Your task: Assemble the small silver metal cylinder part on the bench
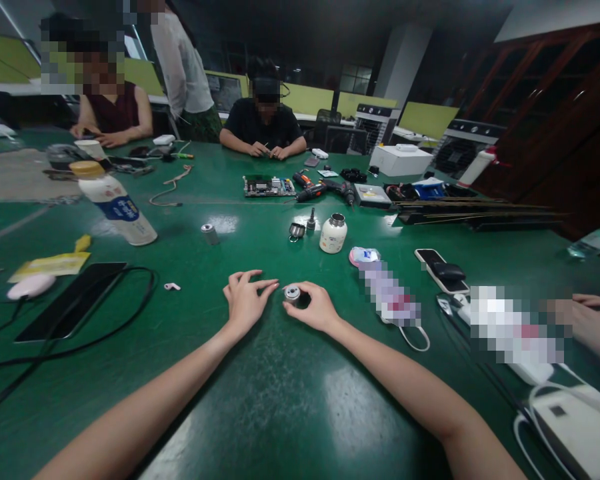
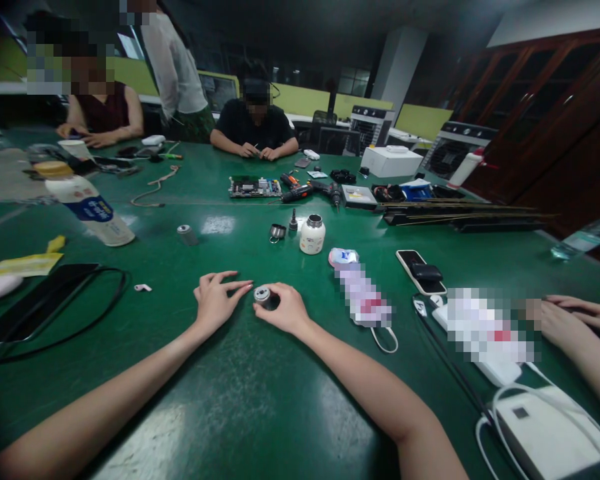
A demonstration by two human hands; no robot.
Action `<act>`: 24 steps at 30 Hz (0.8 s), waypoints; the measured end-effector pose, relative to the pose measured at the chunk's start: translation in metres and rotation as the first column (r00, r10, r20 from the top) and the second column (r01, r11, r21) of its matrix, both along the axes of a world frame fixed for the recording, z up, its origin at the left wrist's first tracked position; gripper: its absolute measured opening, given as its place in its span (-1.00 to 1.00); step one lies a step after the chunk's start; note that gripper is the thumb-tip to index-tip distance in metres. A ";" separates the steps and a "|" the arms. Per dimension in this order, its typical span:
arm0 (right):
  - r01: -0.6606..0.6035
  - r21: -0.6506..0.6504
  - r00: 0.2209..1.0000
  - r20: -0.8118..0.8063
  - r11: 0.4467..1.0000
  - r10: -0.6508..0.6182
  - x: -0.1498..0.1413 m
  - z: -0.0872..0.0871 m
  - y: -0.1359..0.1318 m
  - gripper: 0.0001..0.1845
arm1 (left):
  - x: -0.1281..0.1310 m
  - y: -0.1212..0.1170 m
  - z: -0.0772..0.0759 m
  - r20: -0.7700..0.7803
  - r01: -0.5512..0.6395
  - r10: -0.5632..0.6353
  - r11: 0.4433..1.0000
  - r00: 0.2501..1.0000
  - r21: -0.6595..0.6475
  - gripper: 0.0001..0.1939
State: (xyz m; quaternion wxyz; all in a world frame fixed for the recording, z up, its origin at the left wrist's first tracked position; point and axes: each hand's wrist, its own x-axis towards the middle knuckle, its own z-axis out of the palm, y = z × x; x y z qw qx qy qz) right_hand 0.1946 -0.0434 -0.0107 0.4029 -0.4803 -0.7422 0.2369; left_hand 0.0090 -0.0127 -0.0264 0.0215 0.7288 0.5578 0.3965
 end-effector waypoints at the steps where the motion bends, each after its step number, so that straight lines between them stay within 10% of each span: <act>1: -0.009 0.013 1.000 0.028 1.000 0.009 0.001 0.000 0.001 -0.69 | 0.000 0.000 -0.003 -0.015 -0.010 0.010 1.000 1.000 0.010 -0.84; 9: -0.111 0.128 0.979 0.188 0.986 0.086 0.012 0.001 0.008 -0.63 | 0.004 -0.008 0.005 -0.002 -0.048 0.048 0.998 0.999 0.050 -0.83; 24: -0.076 0.173 0.949 0.316 0.982 0.018 0.009 -0.003 0.007 -0.71 | 0.014 -0.015 0.024 0.147 0.430 -0.438 0.899 0.887 0.084 -0.82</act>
